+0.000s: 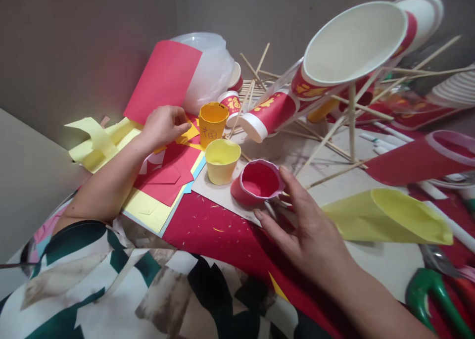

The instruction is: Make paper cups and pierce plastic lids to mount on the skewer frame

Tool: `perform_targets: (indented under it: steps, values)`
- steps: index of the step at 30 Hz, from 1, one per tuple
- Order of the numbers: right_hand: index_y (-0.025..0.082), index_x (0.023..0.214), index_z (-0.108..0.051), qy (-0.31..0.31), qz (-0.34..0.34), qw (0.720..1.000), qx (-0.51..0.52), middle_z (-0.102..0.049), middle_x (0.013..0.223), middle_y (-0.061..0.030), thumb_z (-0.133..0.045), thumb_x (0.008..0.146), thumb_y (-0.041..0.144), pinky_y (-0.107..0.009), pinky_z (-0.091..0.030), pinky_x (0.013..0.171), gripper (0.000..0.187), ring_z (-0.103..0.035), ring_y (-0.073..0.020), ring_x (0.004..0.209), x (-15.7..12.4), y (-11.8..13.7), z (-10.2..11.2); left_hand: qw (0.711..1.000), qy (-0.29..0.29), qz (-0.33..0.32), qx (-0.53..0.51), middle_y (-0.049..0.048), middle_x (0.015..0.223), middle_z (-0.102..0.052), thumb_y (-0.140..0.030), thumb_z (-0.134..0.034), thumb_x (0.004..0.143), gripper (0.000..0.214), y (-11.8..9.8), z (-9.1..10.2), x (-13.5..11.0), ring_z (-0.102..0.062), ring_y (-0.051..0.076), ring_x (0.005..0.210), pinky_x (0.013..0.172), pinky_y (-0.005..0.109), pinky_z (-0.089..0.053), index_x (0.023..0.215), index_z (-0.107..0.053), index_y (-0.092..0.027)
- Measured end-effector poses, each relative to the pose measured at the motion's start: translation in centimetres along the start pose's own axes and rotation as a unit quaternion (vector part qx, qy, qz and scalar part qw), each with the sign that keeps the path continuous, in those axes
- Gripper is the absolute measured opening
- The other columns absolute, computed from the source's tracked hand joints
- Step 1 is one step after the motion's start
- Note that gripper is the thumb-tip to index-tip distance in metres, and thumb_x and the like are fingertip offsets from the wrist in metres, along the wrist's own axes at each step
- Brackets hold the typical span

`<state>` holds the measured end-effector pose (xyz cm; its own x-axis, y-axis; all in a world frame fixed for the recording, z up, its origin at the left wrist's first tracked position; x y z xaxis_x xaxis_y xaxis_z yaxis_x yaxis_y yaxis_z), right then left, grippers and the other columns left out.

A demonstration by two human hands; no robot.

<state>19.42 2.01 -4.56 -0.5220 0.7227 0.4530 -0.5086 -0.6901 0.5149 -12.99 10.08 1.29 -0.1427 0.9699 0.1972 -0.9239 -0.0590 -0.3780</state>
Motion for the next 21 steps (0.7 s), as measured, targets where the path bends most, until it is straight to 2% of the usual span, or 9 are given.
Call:
perform_targets:
  steps: [5, 9, 11, 16, 21]
  values:
    - [0.034, 0.166, -0.016, -0.013, 0.018, 1.0, -0.012, -0.057, 0.151, -0.0163, -0.064, 0.095, 0.031, -0.058, -0.06, 0.099, 0.085, -0.064, -0.0369, 0.129, 0.0, 0.0, 0.1, 0.991, 0.105, -0.006, 0.084, 0.0024, 0.072, -0.065, -0.035, -0.069, 0.084, 0.022, -0.8, -0.1, -0.5, -0.051, 0.014, 0.06, 0.058, 0.031, -0.027, 0.072, -0.063, -0.018]
    - [0.033, 0.165, -0.017, -0.012, 0.005, 1.0, -0.009, -0.056, 0.15, -0.0176, -0.064, 0.095, 0.033, -0.059, -0.06, 0.099, 0.085, -0.065, -0.0374, 0.127, -0.1, -0.3, 0.1, 0.97, 0.192, -0.036, 0.143, 0.003, 0.07, -0.061, -0.044, -0.066, 0.086, 0.029, -1.3, -0.4, -1.0, -0.05, 0.016, 0.06, 0.057, 0.031, -0.025, 0.073, -0.065, -0.018]
    - [0.033, 0.165, -0.018, -0.013, 0.001, 1.0, -0.01, -0.056, 0.15, -0.0177, -0.064, 0.095, 0.034, -0.06, -0.06, 0.099, 0.084, -0.065, -0.0376, 0.128, -0.1, -0.4, 0.1, 0.96, 0.219, -0.048, 0.166, 0.004, 0.071, -0.062, -0.049, -0.065, 0.086, 0.033, -1.4, -0.7, -1.2, -0.05, 0.016, 0.061, 0.057, 0.032, -0.025, 0.075, -0.066, -0.018]
    - [0.033, 0.166, -0.015, -0.013, 0.01, 1.0, -0.004, -0.053, 0.153, -0.0185, -0.064, 0.096, 0.032, -0.063, -0.058, 0.101, 0.085, -0.062, -0.0391, 0.131, -0.1, -0.3, 0.2, 0.955, 0.241, -0.062, 0.162, 0.0046, 0.078, -0.067, -0.05, -0.066, 0.085, 0.031, -1.5, -0.9, -1.5, -0.053, 0.017, 0.063, 0.057, 0.03, -0.026, 0.08, -0.069, -0.02]
    - [0.034, 0.166, -0.015, -0.007, 0.008, 1.0, 0.001, -0.052, 0.154, -0.0173, -0.064, 0.095, 0.03, -0.064, -0.057, 0.102, 0.086, -0.06, -0.0392, 0.133, -0.2, -0.1, 0.3, 0.96, 0.236, -0.072, 0.133, 0.0027, 0.071, -0.064, -0.042, -0.068, 0.084, 0.026, -1.8, -0.5, -1.7, -0.047, 0.014, 0.057, 0.055, 0.029, -0.026, 0.072, -0.064, -0.019]
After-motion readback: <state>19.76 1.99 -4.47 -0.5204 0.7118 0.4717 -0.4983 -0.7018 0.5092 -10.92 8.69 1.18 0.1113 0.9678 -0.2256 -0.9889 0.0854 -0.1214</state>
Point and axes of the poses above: each hand's wrist, its own x-axis towards the middle knuckle, its own z-axis out of the back of the hand, y = z × x, the point moved 4 cm from there along x, towards the middle knuckle
